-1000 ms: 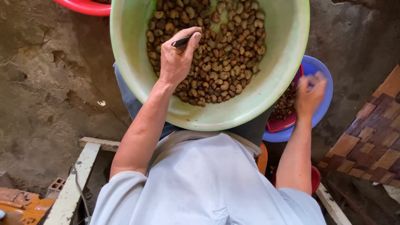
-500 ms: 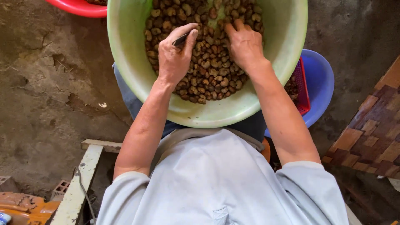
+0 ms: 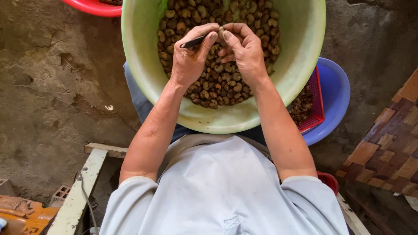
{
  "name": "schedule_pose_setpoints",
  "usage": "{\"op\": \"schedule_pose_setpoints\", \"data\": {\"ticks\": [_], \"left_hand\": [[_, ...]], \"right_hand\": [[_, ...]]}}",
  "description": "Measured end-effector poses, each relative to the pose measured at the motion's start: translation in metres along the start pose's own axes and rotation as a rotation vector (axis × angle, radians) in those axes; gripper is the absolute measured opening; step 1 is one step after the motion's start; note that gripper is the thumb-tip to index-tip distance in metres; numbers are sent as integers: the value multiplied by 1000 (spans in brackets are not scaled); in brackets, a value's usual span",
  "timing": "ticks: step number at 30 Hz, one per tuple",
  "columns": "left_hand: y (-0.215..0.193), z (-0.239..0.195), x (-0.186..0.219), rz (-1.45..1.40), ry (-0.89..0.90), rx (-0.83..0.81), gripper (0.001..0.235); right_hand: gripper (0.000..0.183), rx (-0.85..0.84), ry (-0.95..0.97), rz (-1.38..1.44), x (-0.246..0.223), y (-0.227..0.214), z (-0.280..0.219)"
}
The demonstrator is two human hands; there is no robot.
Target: A person is manually scraping the skin off cashew nuts using a small hand-held blade.
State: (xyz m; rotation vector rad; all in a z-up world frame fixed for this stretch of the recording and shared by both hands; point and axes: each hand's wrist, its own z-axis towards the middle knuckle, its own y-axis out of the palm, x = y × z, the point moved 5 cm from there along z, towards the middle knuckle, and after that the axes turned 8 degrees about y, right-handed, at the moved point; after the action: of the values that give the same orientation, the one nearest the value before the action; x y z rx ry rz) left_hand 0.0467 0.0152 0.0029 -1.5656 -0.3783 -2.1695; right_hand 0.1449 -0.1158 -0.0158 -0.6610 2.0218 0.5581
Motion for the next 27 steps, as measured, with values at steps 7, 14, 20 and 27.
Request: {"op": "schedule_pose_setpoints", "data": {"ticks": [7, 14, 20, 27], "left_hand": [[-1, 0, -2, -39, -56, -33, 24], [-6, 3, 1, -116, -85, 36, 24], [-5, 6, 4, -140, -90, 15, 21], [-2, 5, 2, -188, -69, -25, 19]], "right_hand": [[35, -10, -83, -10, 4, 2, -2], [25, 5, -168, -15, 2, 3, -3], [24, 21, -170, 28, -1, -1, -3], [22, -14, -180, 25, -6, 3, -5]]}}
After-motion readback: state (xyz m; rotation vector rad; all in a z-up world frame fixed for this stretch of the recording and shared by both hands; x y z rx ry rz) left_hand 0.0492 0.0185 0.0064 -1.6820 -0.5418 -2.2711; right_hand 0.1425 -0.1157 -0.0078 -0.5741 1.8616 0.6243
